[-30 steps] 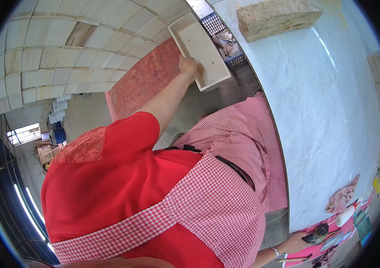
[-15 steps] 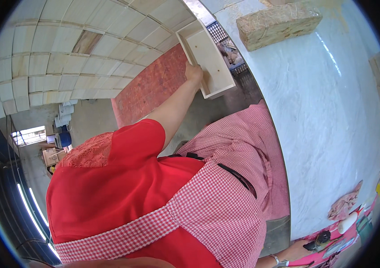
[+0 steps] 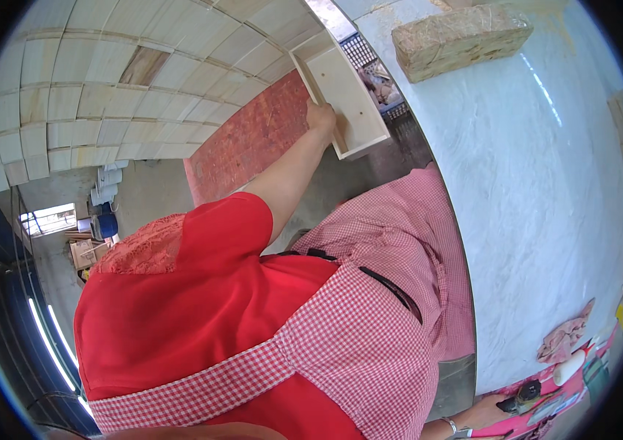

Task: Assembling small wooden boxes using wood glue and a pneumatic nail gun.

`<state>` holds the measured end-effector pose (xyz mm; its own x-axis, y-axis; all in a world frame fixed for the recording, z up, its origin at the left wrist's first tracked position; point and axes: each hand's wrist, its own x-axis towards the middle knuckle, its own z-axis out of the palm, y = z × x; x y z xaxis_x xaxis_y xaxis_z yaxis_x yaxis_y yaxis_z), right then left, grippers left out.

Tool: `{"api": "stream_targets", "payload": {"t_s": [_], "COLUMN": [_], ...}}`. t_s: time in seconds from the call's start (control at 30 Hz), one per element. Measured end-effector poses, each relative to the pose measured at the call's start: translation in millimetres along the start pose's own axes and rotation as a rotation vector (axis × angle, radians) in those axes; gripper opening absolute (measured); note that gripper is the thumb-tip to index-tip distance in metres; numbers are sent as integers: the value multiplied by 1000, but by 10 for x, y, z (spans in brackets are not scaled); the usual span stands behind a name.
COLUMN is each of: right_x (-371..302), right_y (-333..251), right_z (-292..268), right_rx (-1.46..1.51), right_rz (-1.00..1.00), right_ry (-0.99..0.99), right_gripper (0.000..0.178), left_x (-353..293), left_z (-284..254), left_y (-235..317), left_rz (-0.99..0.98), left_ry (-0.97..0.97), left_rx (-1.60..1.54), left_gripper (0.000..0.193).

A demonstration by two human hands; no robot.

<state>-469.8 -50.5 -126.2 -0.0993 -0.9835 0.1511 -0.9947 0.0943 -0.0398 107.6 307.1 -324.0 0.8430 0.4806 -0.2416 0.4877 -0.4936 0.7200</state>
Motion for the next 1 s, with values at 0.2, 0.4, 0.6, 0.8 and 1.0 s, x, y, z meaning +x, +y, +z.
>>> {"api": "stream_targets", "payload": {"t_s": [0.2, 0.4, 0.6, 0.8, 1.0], "right_x": [-75, 41, 231, -36, -983], "right_y": [-247, 69, 461, 483, 193], "right_z": [-173, -34, 152, -51, -290], "right_rx": [-110, 29, -7, 32, 563], "right_rz": [106, 12, -85, -97, -250], "right_ry": [-51, -75, 26, 253, 300], "right_gripper": [49, 52, 54, 55, 34], "left_x": [134, -3, -167, -930, -1157], "left_z": [11, -119, -539, -826, -430], "left_y": [-74, -171, -624, -1256, -1693], "left_rz": [-11, -3, 74, 415, 267], "left_ry": [22, -148, 46, -258, -572], "left_rx": [-55, -242, -452, 31, 142], "left_gripper": [44, 47, 39, 26, 28]}}
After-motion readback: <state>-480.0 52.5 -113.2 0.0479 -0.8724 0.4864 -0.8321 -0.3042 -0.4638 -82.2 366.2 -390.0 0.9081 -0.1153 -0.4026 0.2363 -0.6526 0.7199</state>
